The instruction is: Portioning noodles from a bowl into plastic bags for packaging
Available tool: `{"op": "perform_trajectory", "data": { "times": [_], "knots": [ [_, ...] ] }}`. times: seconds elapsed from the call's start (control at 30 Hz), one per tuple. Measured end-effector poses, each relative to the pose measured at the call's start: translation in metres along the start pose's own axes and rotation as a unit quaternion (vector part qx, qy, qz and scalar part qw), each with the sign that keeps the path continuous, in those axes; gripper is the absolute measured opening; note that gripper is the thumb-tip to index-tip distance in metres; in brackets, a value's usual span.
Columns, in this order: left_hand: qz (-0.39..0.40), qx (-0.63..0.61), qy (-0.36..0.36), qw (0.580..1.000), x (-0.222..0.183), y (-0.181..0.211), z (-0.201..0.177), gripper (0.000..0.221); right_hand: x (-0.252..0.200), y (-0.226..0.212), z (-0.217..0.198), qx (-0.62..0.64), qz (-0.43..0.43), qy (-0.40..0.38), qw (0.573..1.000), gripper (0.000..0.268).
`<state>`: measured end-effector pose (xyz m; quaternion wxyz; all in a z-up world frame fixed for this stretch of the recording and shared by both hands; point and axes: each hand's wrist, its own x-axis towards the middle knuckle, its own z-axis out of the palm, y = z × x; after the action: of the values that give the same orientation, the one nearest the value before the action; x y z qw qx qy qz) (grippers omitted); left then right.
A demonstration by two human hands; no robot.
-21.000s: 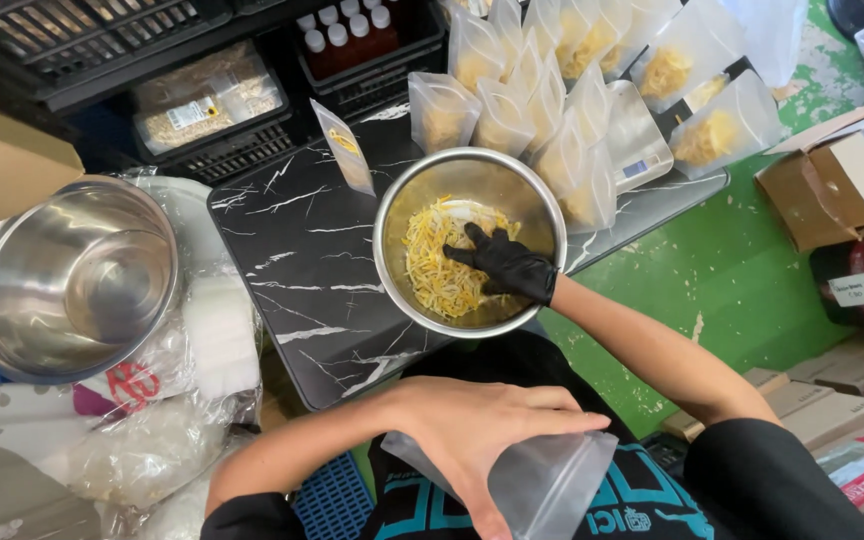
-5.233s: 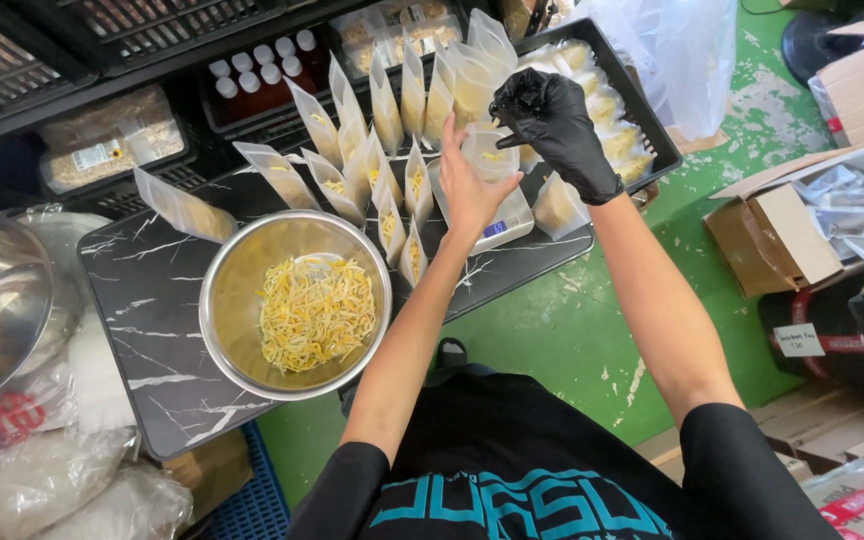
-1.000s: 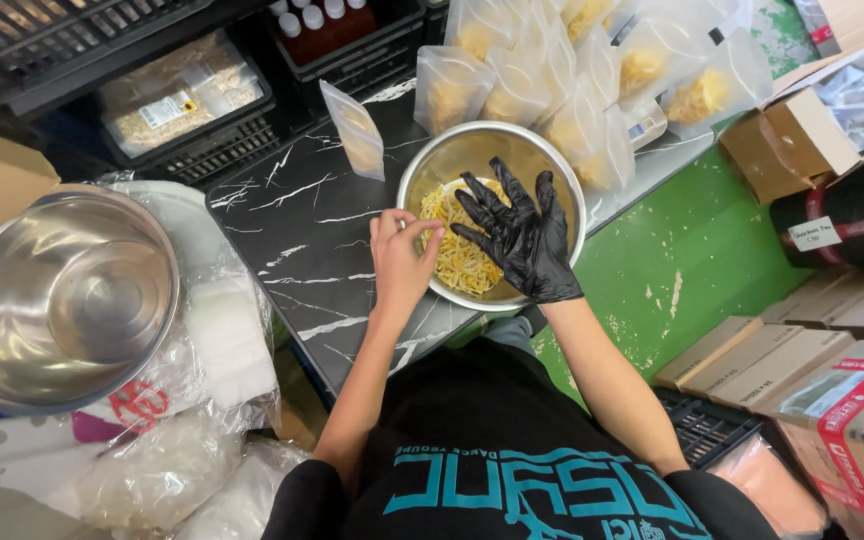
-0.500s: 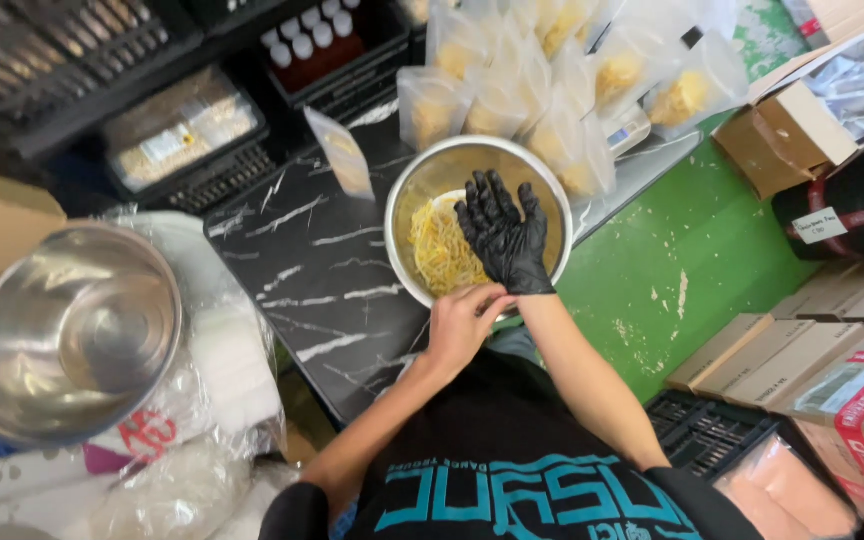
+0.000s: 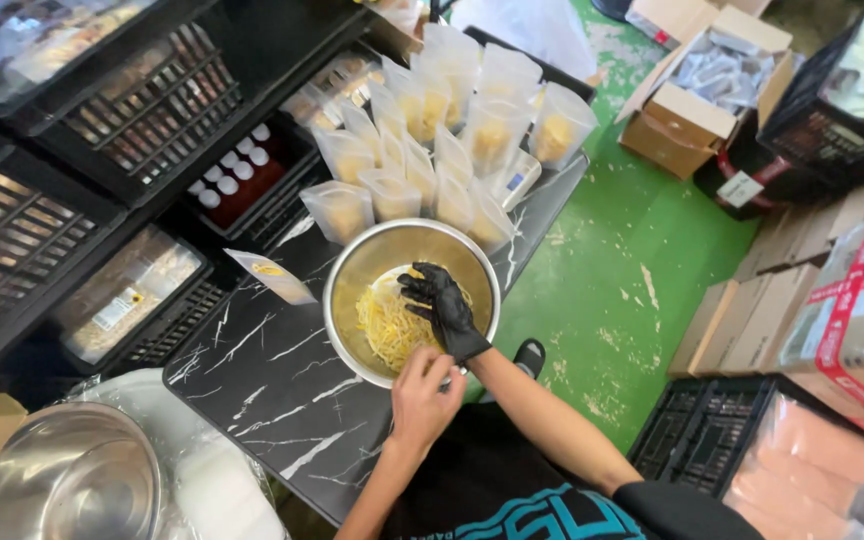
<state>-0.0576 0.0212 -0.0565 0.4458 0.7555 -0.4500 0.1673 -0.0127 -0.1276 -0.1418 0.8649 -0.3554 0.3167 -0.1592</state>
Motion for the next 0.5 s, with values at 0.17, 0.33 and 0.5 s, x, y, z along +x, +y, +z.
{"op": "perform_trajectory", "data": {
  "times": [0.17,0.33,0.5],
  "knots": [
    [0.019,-0.17,-0.072,0.983,0.002,0.014,0.004,0.009,0.015,0.018,-0.007,-0.094,-0.02,-0.021,0.995,0.044],
    [-0.013,-0.165,-0.133,0.977,0.007,0.016,0.005,0.012,0.011,0.007,-0.019,0.069,0.027,-0.019,0.997,0.038],
    [-0.231,-0.194,-0.085,0.949,-0.002,-0.033,0.009,0.007,-0.006,-0.02,-0.009,0.209,0.072,-0.026,0.975,0.034]
  ]
}}
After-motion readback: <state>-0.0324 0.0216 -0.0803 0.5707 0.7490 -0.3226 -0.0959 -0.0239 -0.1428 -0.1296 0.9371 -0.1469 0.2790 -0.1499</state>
